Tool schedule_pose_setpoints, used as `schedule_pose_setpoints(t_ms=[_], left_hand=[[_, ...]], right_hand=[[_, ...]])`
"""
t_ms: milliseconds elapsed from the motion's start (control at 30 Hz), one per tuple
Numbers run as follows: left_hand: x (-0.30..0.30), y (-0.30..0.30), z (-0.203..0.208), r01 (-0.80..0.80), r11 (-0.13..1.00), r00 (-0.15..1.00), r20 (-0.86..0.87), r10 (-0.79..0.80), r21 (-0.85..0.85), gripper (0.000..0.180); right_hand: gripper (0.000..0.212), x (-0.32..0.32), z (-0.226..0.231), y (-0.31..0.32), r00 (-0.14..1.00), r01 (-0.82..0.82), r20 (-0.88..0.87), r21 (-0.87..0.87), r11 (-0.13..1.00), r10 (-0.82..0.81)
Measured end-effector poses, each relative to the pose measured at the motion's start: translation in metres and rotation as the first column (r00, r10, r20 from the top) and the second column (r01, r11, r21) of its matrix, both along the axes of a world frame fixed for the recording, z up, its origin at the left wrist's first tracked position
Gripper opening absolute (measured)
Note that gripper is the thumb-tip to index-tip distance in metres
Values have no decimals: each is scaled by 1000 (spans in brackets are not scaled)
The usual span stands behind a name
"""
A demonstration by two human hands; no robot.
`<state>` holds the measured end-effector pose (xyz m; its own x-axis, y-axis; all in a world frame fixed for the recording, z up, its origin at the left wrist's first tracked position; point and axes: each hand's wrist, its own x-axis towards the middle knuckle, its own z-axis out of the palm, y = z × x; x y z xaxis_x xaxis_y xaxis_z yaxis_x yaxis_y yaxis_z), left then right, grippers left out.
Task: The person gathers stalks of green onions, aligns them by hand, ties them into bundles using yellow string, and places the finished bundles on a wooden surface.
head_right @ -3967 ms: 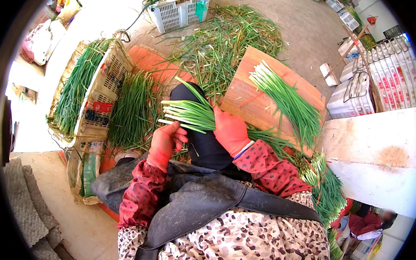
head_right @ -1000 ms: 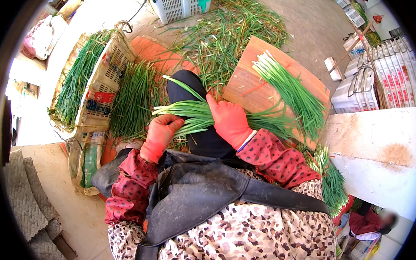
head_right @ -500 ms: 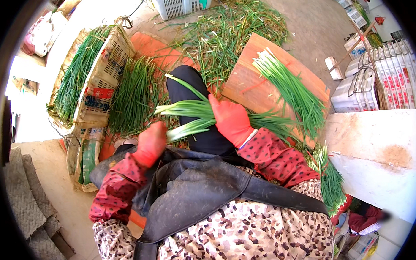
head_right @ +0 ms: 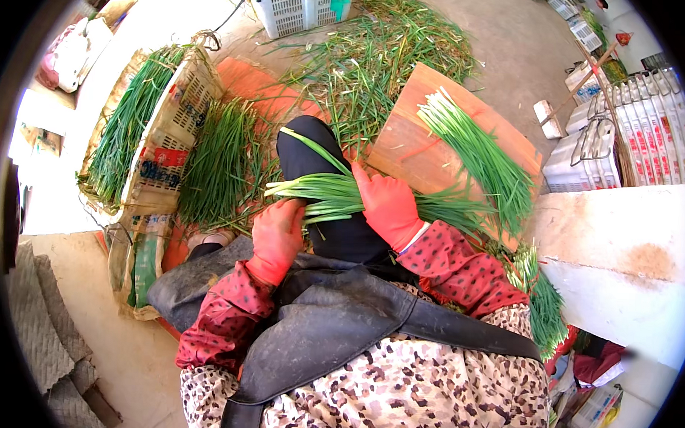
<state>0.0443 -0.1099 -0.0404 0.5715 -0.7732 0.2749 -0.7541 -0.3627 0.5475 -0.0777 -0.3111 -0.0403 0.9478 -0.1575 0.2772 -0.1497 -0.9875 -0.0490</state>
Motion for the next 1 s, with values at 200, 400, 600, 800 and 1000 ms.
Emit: schedule_pose_setpoints(t_ms=[200, 400, 600, 800, 1000], left_hand=[[18, 4, 14, -162, 985, -63, -997, 46, 55, 28], [8, 0, 9, -307, 948, -114, -986, -125, -85, 33], [27, 9, 30, -276, 885, -357, -815, -456, -375, 49], [15, -8, 33, -204, 935, -45, -952, -304, -289, 24], [1, -31, 30, -347, 913, 182, -970, -161, -217, 13]], right_hand=[[64, -11, 0, -8, 999, 37, 14, 5, 999, -37], [64, -11, 9, -2, 990, 111, -108, 165, 980, -94], [64, -9, 38, 4, 903, 305, -427, 560, 770, -48], [72, -1, 53, 1, 827, 473, -560, 738, 481, 46], [74, 2, 51, 6, 814, 489, -575, 751, 444, 77]])
